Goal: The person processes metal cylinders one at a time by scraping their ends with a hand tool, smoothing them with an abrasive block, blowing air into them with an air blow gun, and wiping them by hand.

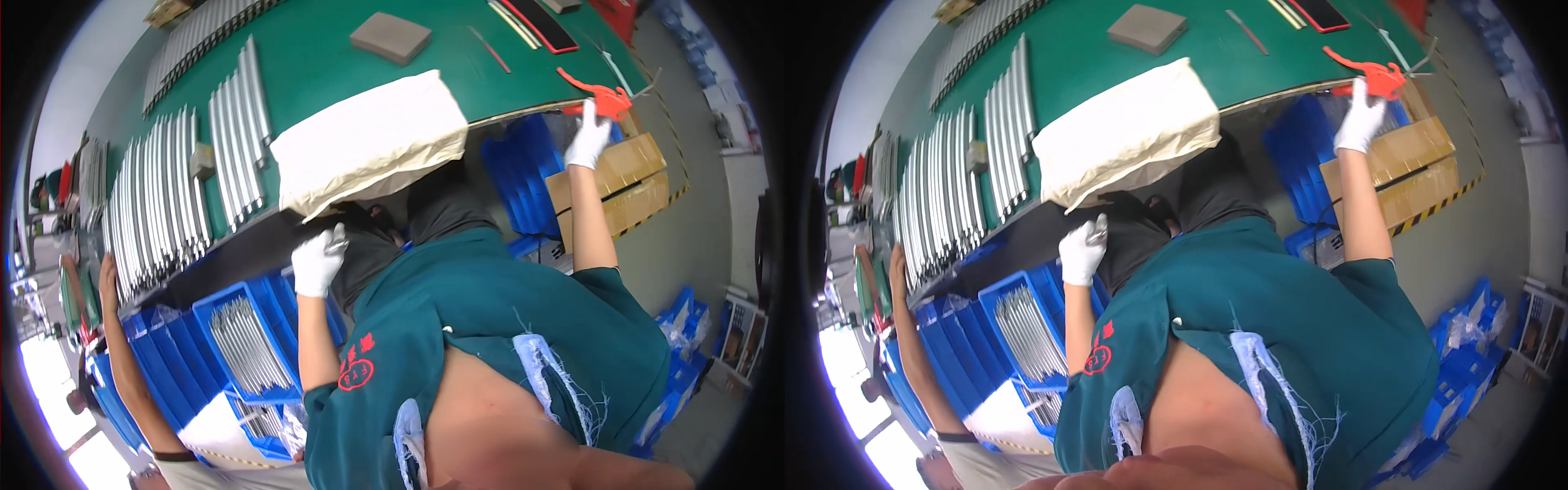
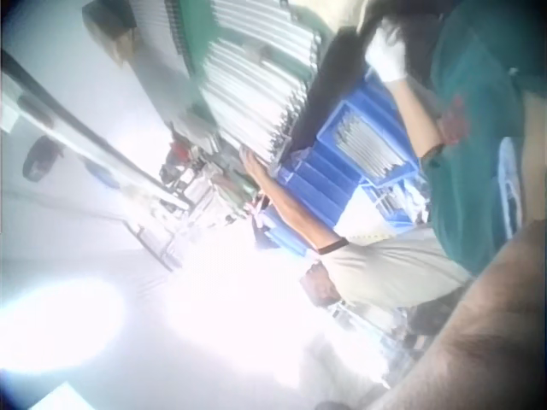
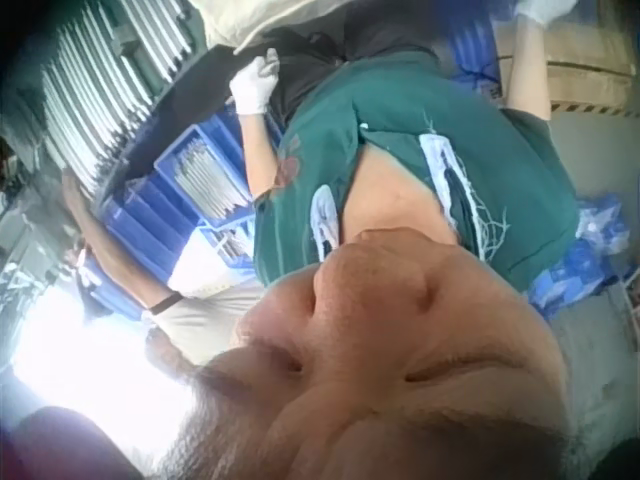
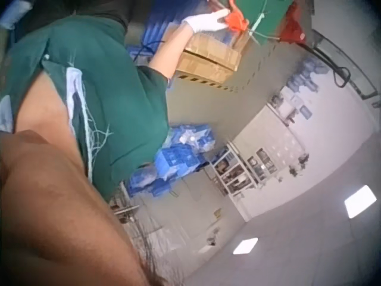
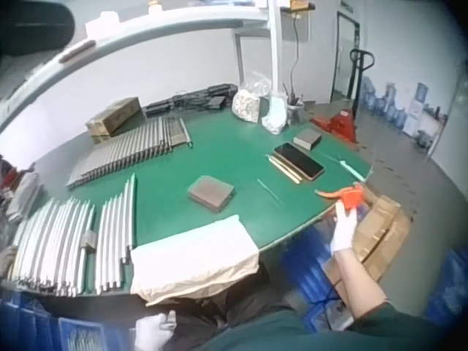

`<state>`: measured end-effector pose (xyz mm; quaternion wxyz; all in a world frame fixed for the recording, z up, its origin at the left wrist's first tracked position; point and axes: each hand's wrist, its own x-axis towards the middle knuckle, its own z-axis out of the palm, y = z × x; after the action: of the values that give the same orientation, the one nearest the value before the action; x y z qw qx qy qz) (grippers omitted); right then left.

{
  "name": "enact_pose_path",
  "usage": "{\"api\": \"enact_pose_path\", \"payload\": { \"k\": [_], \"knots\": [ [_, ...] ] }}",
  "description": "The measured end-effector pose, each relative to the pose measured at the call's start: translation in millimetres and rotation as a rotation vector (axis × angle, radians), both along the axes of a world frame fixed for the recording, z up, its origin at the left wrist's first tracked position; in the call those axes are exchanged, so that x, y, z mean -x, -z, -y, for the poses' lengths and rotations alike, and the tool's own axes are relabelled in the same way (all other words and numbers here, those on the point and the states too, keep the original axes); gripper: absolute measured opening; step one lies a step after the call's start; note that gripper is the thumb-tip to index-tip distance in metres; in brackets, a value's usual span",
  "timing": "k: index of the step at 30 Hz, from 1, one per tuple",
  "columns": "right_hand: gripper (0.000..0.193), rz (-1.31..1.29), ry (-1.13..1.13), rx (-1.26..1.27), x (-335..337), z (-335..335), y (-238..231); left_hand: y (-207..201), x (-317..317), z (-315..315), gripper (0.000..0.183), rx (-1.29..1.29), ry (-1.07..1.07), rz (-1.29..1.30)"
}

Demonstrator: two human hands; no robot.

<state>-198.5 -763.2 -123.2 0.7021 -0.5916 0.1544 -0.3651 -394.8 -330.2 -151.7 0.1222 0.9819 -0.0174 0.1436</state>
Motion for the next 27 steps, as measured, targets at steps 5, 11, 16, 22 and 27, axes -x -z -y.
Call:
{"api": "enact_pose_path", "payload": {
  "k": [5, 11, 16, 22, 27],
  "knots": [
    [0.014, 0.099, 0.069, 0.086, 18, -7, -31, 38, -13, -24, 0.024, -0.056, 0.111, -0.101],
    [0.025, 0.036, -0.709, 0.442, 77, -13, -48, 42, -4, -29, 0.039, -0.041, 0.048, 0.002],
    [0.032, -0.23, -1.464, 0.786, 127, -123, -41, 40, -12, -23, 0.039, -0.052, 0.061, -0.05],
    [0.034, -0.639, -1.543, 1.213, 130, -151, -25, 37, -11, -20, 0.041, -0.087, 0.076, -0.158],
    [0.034, -0.553, -1.534, 1.274, 129, -151, -24, 37, -8, -23, 0.041, -0.113, 0.084, -0.175]
  ]
}}
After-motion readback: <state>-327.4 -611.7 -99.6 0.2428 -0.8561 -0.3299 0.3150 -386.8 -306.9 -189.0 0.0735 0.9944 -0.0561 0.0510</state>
